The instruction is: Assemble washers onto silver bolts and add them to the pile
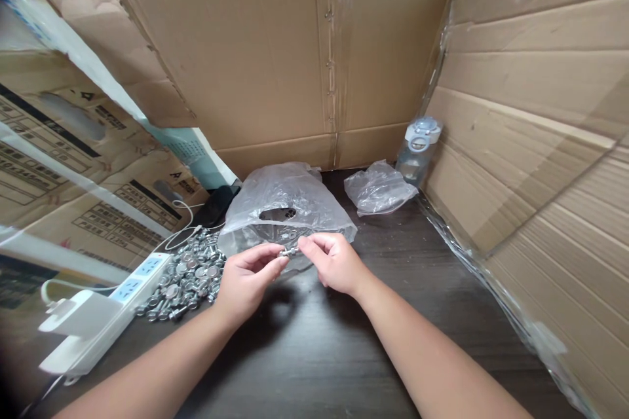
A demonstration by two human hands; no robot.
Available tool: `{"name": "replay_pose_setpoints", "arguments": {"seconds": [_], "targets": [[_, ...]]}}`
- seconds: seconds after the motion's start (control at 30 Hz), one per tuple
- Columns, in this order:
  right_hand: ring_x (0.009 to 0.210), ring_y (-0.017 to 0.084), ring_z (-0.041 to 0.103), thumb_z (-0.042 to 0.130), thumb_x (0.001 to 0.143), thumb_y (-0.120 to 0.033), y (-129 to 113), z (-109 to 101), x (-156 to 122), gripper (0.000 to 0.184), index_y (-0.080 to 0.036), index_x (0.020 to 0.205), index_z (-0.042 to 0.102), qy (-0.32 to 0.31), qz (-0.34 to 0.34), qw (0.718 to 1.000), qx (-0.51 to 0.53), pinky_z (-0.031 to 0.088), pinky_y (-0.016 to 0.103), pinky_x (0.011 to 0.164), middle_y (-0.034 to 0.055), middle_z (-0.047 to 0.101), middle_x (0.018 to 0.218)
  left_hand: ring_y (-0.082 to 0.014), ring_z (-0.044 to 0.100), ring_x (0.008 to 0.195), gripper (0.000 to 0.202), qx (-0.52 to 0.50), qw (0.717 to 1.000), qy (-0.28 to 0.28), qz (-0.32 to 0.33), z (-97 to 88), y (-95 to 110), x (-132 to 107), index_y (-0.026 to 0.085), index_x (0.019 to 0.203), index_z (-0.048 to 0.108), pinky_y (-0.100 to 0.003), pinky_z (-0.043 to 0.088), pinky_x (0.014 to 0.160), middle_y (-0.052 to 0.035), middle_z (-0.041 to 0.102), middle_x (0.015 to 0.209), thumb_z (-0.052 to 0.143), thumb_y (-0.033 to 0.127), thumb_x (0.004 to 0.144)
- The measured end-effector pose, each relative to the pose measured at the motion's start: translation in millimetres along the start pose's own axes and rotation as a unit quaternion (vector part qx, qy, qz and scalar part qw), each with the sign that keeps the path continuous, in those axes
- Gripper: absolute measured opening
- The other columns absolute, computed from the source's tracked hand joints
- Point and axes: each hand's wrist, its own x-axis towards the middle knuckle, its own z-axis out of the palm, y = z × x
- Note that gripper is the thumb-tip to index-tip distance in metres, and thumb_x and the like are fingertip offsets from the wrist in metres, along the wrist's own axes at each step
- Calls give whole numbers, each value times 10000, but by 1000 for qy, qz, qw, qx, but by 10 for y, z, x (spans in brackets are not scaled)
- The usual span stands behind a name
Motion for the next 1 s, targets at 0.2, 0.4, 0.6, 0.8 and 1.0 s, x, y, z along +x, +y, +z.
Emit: {"name": "replay_pose_setpoints", "arguments": {"seconds": [0.2,0.4,0.6,0.8,1.0], "targets": [[333,59,436,628,871,-431,-19,-6,-16,293,-155,967,635,2,-3,1000,18,305,169,326,-56,499,561,-90,564,577,147,-21,1000,-6,10,2,-20,19,162,774,762,-183,463,509,-10,679,688,808,196,638],[326,64,405,679,823,-326,-25,11,-22,238,-147,979,653,-12,-19,1000,3,324,172,349,-99,400,451,-107,601,614,137,-23,999,-19,17,0,-17,15,163,773,764,-198,500,558,-25,701,715,802,189,643],[334,65,429,575,900,-459,-14,35,-8,362,-153,708,577,-12,0,1000,-24,284,171,329,-59,434,475,-94,582,574,134,5,999,-11,38,8,-10,11,162,759,767,-184,493,535,-16,683,669,799,181,630],[291,74,364,522,909,-576,35,8,13,431,-161,845,620,9,13,1000,26,306,191,314,-102,328,411,-91,580,572,138,-3,1000,-3,16,11,8,15,161,750,765,-175,487,524,-10,675,656,804,188,620],[322,66,428,586,895,-477,-20,1,-11,333,-158,978,635,2,8,1000,8,305,171,315,-65,471,517,-100,594,590,139,-6,1000,-3,24,7,-3,11,164,758,767,-186,500,548,-17,689,673,803,185,626]]}}
